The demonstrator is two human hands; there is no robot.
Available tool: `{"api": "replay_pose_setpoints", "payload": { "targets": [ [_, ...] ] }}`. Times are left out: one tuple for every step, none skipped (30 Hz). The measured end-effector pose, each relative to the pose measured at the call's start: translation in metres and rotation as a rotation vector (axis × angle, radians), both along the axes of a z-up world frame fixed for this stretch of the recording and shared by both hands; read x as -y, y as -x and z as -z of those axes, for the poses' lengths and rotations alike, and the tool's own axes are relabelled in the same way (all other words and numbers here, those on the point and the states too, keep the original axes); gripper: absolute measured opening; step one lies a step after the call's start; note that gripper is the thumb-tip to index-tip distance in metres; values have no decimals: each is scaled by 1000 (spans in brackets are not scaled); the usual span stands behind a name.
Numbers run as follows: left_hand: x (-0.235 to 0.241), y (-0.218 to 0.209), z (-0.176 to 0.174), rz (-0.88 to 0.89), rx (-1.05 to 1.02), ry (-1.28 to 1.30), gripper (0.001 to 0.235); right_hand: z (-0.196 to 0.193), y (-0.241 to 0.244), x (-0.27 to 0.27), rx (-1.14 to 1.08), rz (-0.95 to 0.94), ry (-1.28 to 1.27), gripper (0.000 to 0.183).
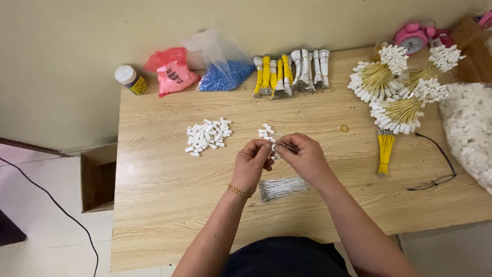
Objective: Assembling small white plastic connectors onto thin metal wires
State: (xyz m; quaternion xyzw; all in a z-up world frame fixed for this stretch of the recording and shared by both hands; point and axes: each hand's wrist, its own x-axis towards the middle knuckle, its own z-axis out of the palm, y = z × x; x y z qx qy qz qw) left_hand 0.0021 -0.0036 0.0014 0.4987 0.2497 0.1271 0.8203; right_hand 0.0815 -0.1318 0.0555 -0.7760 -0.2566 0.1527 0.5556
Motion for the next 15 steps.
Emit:
{"api": "replay_pose_setpoints", "payload": {
  "targets": [
    [-1,0,1,-1,-1,0,16,1,0,0,-1,-1,0,16],
    [-3,-1,2,-11,-16,18,17,2,-1,-1,37,9,11,15],
    [-3,-2,3,-19,-32,36,18,4,-1,0,74,20,23,14],
    [-4,-2,2,-18,-33,37,18,7,-2,0,73,20,25,14],
    [-6,-3,0,-36,-24,139,20,9,-4,0,48,19,16,13],
    [-8,-3,-1,-53,-15,241,24,12,-6,0,23,19,7,11],
    [-10,-4,1,-54,-16,241,24,5,-2,0,22,18,8,11],
    [-11,-6,3,-75,-21,325,24,-2,2,-1,51,29,32,11],
    [-13,-8,6,-96,-27,408,24,-9,6,-1,80,40,57,11],
    [-12,-7,1,-97,-28,408,24,-9,7,-2,79,39,58,11],
    [-12,-7,-3,-112,-12,451,22,-9,7,-3,84,32,73,11],
    [-11,-6,-8,-127,4,495,21,-9,8,-4,89,25,89,11],
    [-10,-6,-10,-127,3,496,21,-7,8,-4,89,25,90,11],
    [-9,-6,-12,-134,9,517,21,-5,8,-4,105,21,88,11],
    [-9,-6,-15,-141,15,538,21,-3,8,-5,119,16,85,11]
  ]
}}
